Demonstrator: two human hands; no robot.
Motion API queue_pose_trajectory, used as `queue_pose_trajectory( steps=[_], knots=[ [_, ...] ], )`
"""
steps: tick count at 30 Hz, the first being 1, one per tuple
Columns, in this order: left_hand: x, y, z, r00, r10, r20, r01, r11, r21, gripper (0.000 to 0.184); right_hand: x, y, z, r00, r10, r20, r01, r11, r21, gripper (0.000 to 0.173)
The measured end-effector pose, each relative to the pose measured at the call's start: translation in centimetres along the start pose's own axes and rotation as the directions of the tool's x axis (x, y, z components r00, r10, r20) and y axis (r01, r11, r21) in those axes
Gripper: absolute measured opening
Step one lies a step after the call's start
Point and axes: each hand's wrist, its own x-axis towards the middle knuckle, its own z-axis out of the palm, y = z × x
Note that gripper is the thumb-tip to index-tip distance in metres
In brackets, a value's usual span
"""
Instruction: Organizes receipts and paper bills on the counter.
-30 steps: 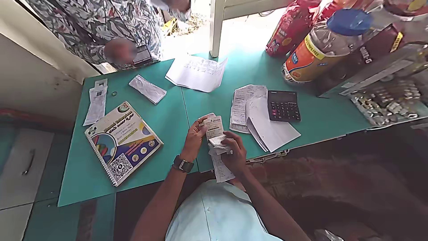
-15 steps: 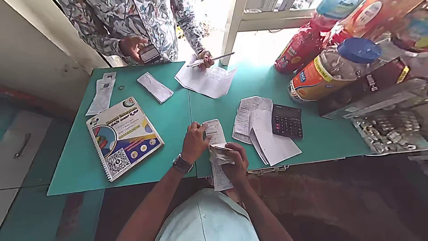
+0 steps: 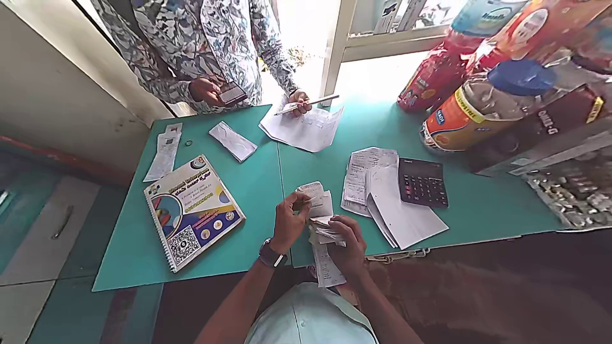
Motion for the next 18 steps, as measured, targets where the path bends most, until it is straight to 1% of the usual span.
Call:
queue_pose_trajectory(
  steps=[2,3,4,6,7,8,9,10,11,12,13,14,15,16,17,18],
  knots=[
    [-0.3,0.2,0.2,0.998,-0.034,-0.043,0.029,0.993,-0.118,0.038,0.0,-0.1,0.0,1.000,0.002,0.005,-0.002,1.000,0.005,0.022],
    [-0.6,0.3,0.3,0.997,-0.054,-0.061,0.041,0.982,-0.185,0.043,-0.1,-0.1,0.0,1.000,0.004,0.003,-0.004,1.000,0.007,0.022],
    [-0.9,0.5,0.5,0.995,-0.077,-0.067,0.057,0.964,-0.259,0.045,0.0,-0.1,0.0,1.000,0.007,-0.001,-0.007,1.000,0.010,0.023],
    [-1.6,0.8,0.6,0.991,-0.125,-0.051,0.094,0.913,-0.397,0.044,0.0,-0.1,-0.2,1.000,0.027,-0.005,-0.027,0.999,0.024,0.028],
    [-2.0,0.7,0.5,0.994,-0.112,-0.019,0.092,0.891,-0.444,0.041,0.1,-0.2,-0.2,0.999,0.036,-0.013,-0.035,0.998,0.045,0.031],
    [-2.4,0.4,0.2,0.998,-0.053,0.039,0.065,0.877,-0.477,0.036,0.1,-0.2,-0.2,0.999,0.041,-0.020,-0.040,0.996,0.076,0.035],
    [-2.6,0.1,-0.3,0.991,0.039,0.124,0.029,0.866,-0.500,0.028,0.2,-0.2,-0.3,0.999,0.044,-0.018,-0.042,0.993,0.111,0.041],
    [-2.6,-0.1,-0.9,0.965,0.130,0.227,0.004,0.860,-0.510,0.021,0.1,-0.2,-0.3,0.999,0.046,-0.019,-0.043,0.989,0.143,0.042],
    [-2.1,-0.1,-1.6,0.929,0.183,0.322,0.002,0.866,-0.500,0.029,0.1,-0.2,-0.3,0.999,0.042,-0.031,-0.037,0.985,0.171,0.042],
    [-1.4,0.2,-2.3,0.906,0.192,0.377,0.007,0.885,-0.466,0.040,-0.1,-0.1,-0.3,0.999,0.029,-0.035,-0.022,0.985,0.172,0.040],
    [-0.7,0.6,-2.8,0.917,0.162,0.363,-0.004,0.917,-0.399,0.040,-0.1,0.0,-0.3,1.000,0.009,-0.023,-0.005,0.988,0.155,0.036],
    [0.2,1.1,-3.0,0.954,0.102,0.282,-0.028,0.967,-0.255,0.030,-0.1,0.1,-0.3,1.000,0.001,-0.008,0.000,0.989,0.146,0.032],
    [1.1,1.2,-3.1,0.980,0.050,0.190,-0.052,0.999,0.003,0.025,-0.1,0.0,-0.3,1.000,0.012,0.008,-0.013,0.990,0.141,0.029],
    [2.1,1.1,-3.1,0.991,0.008,0.133,-0.046,0.956,0.289,0.029,-0.1,-0.1,-0.2,1.000,0.027,0.017,-0.029,0.990,0.136,0.029],
    [3.0,0.9,-3.0,0.990,-0.058,0.129,-0.013,0.872,0.490,0.038,0.0,-0.2,-0.2,0.999,0.038,0.023,-0.040,0.991,0.128,0.029],
    [3.8,0.5,-2.7,0.982,-0.129,0.139,0.021,0.801,0.598,0.046,0.1,-0.2,-0.2,0.999,0.043,0.024,-0.046,0.992,0.122,0.030]
  ],
)
